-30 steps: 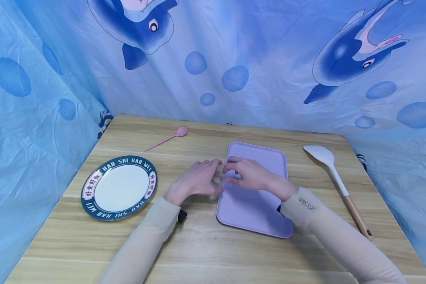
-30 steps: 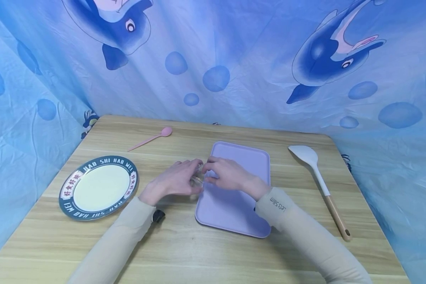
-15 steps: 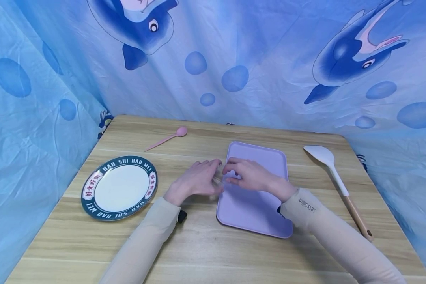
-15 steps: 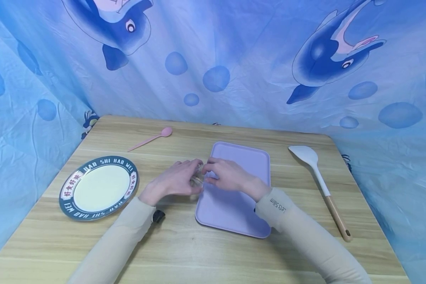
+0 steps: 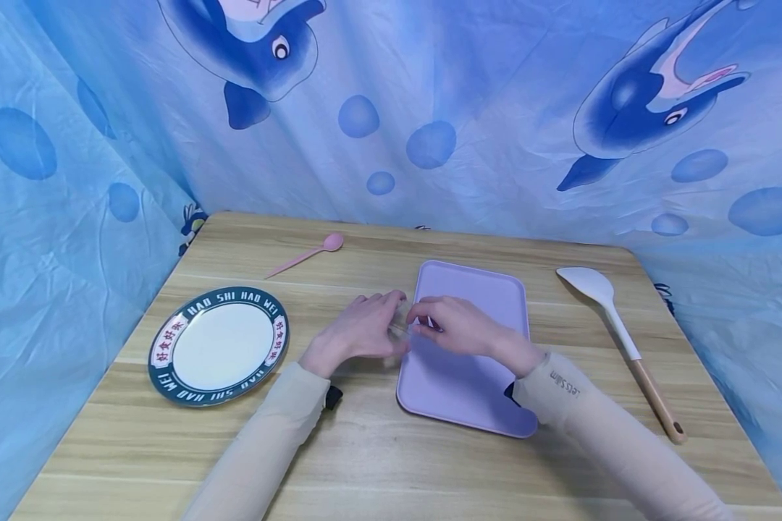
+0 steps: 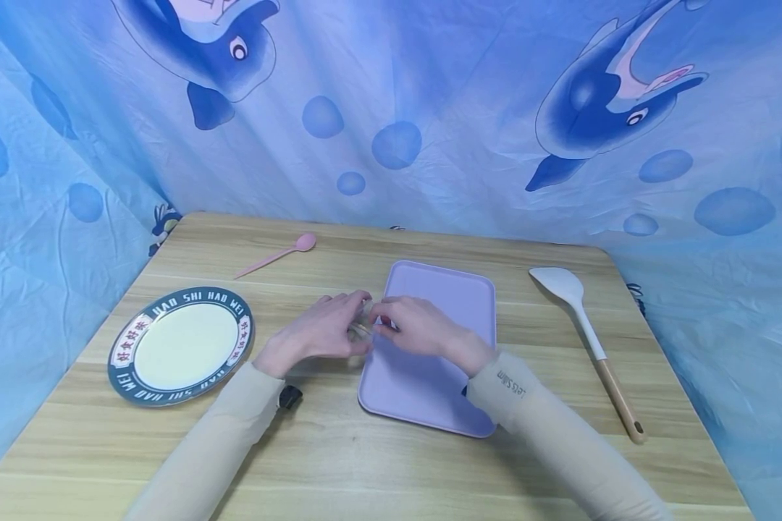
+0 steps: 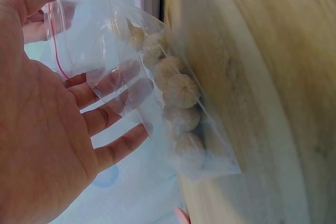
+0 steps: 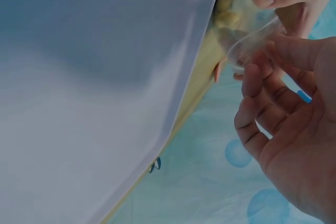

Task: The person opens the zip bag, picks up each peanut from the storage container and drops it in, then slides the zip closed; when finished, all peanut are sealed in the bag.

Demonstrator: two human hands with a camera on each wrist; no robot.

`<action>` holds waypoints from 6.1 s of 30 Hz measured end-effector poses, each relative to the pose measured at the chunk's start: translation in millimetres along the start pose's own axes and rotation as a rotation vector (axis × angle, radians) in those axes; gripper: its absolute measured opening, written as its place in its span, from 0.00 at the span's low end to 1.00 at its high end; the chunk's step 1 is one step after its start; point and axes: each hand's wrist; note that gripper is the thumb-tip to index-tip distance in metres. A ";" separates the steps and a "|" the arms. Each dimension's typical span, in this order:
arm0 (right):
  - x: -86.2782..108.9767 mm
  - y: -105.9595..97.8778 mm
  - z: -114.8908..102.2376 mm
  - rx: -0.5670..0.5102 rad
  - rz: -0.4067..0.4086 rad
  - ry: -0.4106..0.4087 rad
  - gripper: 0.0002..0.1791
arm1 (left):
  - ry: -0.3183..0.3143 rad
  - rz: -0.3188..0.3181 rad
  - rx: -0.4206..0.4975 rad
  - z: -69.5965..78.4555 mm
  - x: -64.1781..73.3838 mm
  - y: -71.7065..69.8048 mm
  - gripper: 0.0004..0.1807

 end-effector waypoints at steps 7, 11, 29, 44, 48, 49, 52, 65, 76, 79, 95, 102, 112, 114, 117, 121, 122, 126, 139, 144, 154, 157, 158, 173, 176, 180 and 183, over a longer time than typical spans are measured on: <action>2.5 3.6 -5.5 -0.076 0.035 0.044 0.06 | 0.002 0.007 0.007 -0.5 0.3 -0.1 0.45; 5.1 9.4 -9.6 -0.112 0.063 0.079 0.05 | 0.007 0.012 -0.001 -0.1 0.0 -0.1 0.45; 8.0 22.5 -33.0 -0.172 0.171 0.312 0.04 | 0.030 0.018 -0.006 -0.2 -2.3 2.7 0.44; 2.5 17.7 -33.6 -0.217 0.097 0.355 0.08 | 0.032 0.012 0.032 -1.3 0.6 -1.0 0.45; 2.1 18.9 -31.5 -0.240 0.123 0.341 0.08 | 0.026 0.009 0.065 -3.5 1.0 -4.0 0.48; 2.2 19.3 -30.8 -0.241 0.138 0.334 0.08 | 0.024 0.008 0.078 -4.0 1.1 -5.3 0.48; 2.1 19.5 -29.3 -0.248 0.180 0.317 0.08 | 0.018 -0.002 0.120 -5.8 1.1 -8.7 0.51; 3.3 16.4 -25.6 -0.292 0.282 0.307 0.06 | 0.075 -0.024 0.365 -13.2 5.6 -24.0 0.47; 3.3 15.2 -25.6 -0.457 0.350 0.231 0.02 | 0.077 -0.007 0.530 -14.5 10.8 -35.1 0.38; 4.0 15.0 -25.4 -0.518 0.361 0.216 0.02 | 0.089 -0.013 0.556 -14.2 11.0 -37.1 0.40; 6.1 9.3 -21.8 -0.864 0.381 0.275 0.05 | 0.150 -0.033 0.716 -6.9 15.6 -49.6 0.27; 4.3 10.0 -23.0 -0.977 0.399 0.299 0.05 | 0.153 -0.016 0.657 -4.0 16.1 -51.5 0.23; 0.2 15.6 -24.5 -1.022 0.343 0.384 0.15 | 0.099 0.068 0.683 0.1 11.0 -46.7 0.07; -0.6 17.1 -23.8 -1.013 0.336 0.408 0.14 | 0.079 0.082 0.694 0.6 11.0 -46.5 0.06; -1.9 19.4 -23.3 -0.983 0.343 0.426 0.11 | 0.060 0.090 0.708 0.8 10.9 -45.9 0.05; -3.4 21.1 -24.8 -0.956 0.360 0.420 0.09 | 0.069 0.096 0.692 1.3 10.6 -44.3 0.05; -3.6 21.1 -25.5 -0.953 0.361 0.417 0.09 | 0.076 0.101 0.681 1.4 10.3 -43.8 0.05; -3.9 21.2 -27.4 -0.944 0.368 0.411 0.09 | 0.096 0.123 0.652 2.5 8.8 -42.0 0.04; -4.9 24.4 -28.5 -0.935 0.376 0.447 0.09 | 0.093 0.127 0.710 4.7 4.3 -34.0 0.05; -4.8 23.4 -30.3 -0.955 0.372 0.463 0.09 | 0.091 0.135 0.697 6.4 4.6 -33.7 0.04; -4.3 26.8 -29.9 -0.933 0.365 0.477 0.07 | 0.092 0.136 0.663 5.4 3.4 -28.9 0.05; -4.2 27.1 -30.2 -0.925 0.360 0.487 0.07 | 0.090 0.132 0.662 6.0 3.5 -28.7 0.05; -4.4 27.3 -30.1 -0.925 0.359 0.488 0.07 | 0.087 0.131 0.661 5.9 3.6 -28.6 0.05; -2.0 21.3 -29.9 -0.896 0.419 0.505 0.06 | -0.012 0.100 0.824 1.4 3.7 -33.0 0.09; -0.9 19.4 -29.6 -0.890 0.433 0.512 0.05 | -0.034 0.103 0.850 0.3 4.5 -35.2 0.09; 0.1 18.1 -27.4 -0.888 0.433 0.523 0.05 | -0.057 0.110 0.866 -1.6 5.5 -37.6 0.11; 0.6 18.0 -25.3 -0.892 0.429 0.528 0.05 | -0.085 0.107 0.882 -2.3 6.6 -40.2 0.12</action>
Point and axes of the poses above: each hand's wrist, its own x-axis away from the middle knuckle, its own y-axis out of the palm, z = x × y, and after that the axes turned 12 degrees about x, right-handed
